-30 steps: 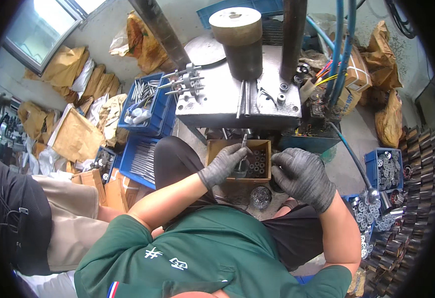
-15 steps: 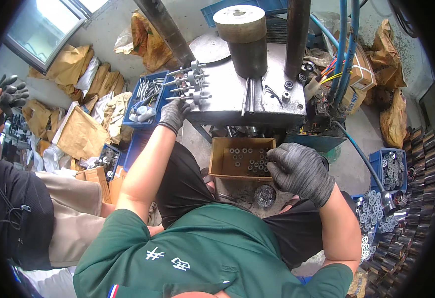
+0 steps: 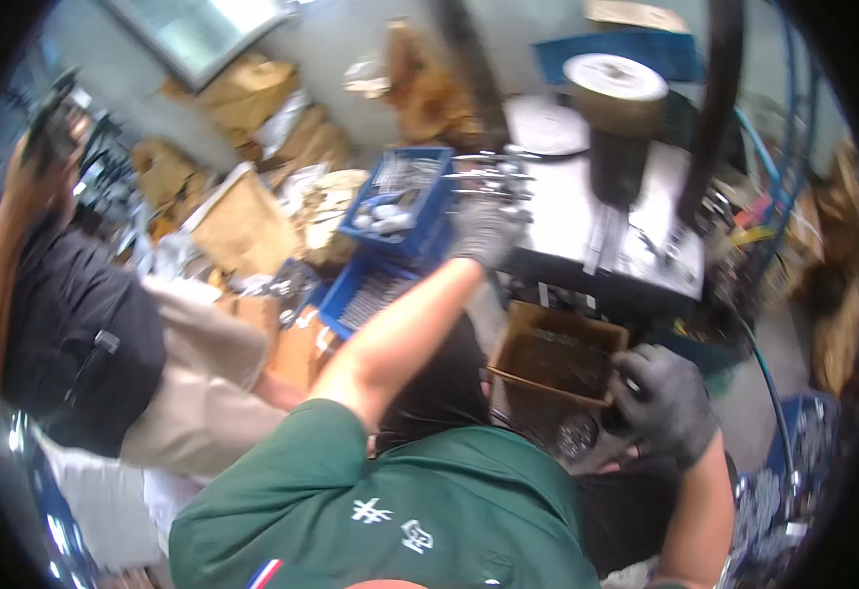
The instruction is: Operating a manual hydraulic press to insert metal pins into components.
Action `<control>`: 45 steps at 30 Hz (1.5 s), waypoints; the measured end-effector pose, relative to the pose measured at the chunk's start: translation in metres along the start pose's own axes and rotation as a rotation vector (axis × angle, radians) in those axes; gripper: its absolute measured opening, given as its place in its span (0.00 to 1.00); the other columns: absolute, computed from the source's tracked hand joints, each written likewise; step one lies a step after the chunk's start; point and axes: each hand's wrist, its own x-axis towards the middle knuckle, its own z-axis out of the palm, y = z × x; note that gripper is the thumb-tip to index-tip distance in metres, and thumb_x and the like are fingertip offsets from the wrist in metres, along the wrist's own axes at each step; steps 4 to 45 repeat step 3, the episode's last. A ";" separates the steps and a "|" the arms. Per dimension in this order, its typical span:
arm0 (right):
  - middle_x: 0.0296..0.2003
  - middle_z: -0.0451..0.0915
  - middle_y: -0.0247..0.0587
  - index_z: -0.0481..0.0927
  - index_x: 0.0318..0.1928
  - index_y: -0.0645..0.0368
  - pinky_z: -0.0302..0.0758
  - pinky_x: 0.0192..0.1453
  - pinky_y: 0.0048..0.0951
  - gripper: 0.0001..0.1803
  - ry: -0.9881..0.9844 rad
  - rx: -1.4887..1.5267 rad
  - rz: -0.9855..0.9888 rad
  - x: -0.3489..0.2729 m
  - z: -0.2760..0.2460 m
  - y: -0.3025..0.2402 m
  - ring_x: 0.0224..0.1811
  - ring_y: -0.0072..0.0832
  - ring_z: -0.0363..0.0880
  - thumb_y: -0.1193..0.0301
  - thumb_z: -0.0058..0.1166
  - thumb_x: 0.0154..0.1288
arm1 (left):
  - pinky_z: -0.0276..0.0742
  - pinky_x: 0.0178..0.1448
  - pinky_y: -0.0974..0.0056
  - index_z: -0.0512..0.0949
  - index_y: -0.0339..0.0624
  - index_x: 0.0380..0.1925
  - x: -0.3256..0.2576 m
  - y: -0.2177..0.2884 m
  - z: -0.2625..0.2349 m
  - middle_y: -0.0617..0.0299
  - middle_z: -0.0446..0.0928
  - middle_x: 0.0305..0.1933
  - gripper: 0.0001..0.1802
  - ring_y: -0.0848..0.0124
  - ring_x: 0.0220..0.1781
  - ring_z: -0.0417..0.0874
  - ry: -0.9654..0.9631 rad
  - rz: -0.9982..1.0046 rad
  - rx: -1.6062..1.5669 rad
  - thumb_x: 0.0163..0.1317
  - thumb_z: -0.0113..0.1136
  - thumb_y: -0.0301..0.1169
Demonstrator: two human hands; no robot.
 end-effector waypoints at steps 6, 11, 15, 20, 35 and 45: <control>0.36 0.84 0.51 0.86 0.41 0.59 0.81 0.45 0.43 0.10 -0.006 0.034 -0.093 0.025 0.019 0.000 0.40 0.48 0.85 0.71 0.66 0.58 | 0.78 0.61 0.57 0.76 0.52 0.60 0.008 -0.033 -0.023 0.57 0.81 0.58 0.34 0.61 0.55 0.82 -0.258 -0.139 0.041 0.62 0.63 0.61; 0.36 0.84 0.51 0.86 0.41 0.59 0.81 0.45 0.43 0.10 -0.006 0.034 -0.093 0.025 0.019 0.000 0.40 0.48 0.85 0.71 0.66 0.58 | 0.78 0.61 0.57 0.76 0.52 0.60 0.008 -0.033 -0.023 0.57 0.81 0.58 0.34 0.61 0.55 0.82 -0.258 -0.139 0.041 0.62 0.63 0.61; 0.36 0.84 0.51 0.86 0.41 0.59 0.81 0.45 0.43 0.10 -0.006 0.034 -0.093 0.025 0.019 0.000 0.40 0.48 0.85 0.71 0.66 0.58 | 0.78 0.61 0.57 0.76 0.52 0.60 0.008 -0.033 -0.023 0.57 0.81 0.58 0.34 0.61 0.55 0.82 -0.258 -0.139 0.041 0.62 0.63 0.61; 0.36 0.84 0.51 0.86 0.41 0.59 0.81 0.45 0.43 0.10 -0.006 0.034 -0.093 0.025 0.019 0.000 0.40 0.48 0.85 0.71 0.66 0.58 | 0.78 0.61 0.57 0.76 0.52 0.60 0.008 -0.033 -0.023 0.57 0.81 0.58 0.34 0.61 0.55 0.82 -0.258 -0.139 0.041 0.62 0.63 0.61; 0.36 0.84 0.51 0.86 0.41 0.59 0.81 0.45 0.43 0.10 -0.006 0.034 -0.093 0.025 0.019 0.000 0.40 0.48 0.85 0.71 0.66 0.58 | 0.78 0.61 0.57 0.76 0.52 0.60 0.008 -0.033 -0.023 0.57 0.81 0.58 0.34 0.61 0.55 0.82 -0.258 -0.139 0.041 0.62 0.63 0.61; 0.36 0.84 0.51 0.86 0.41 0.59 0.81 0.45 0.43 0.10 -0.006 0.034 -0.093 0.025 0.019 0.000 0.40 0.48 0.85 0.71 0.66 0.58 | 0.78 0.61 0.57 0.76 0.52 0.60 0.008 -0.033 -0.023 0.57 0.81 0.58 0.34 0.61 0.55 0.82 -0.258 -0.139 0.041 0.62 0.63 0.61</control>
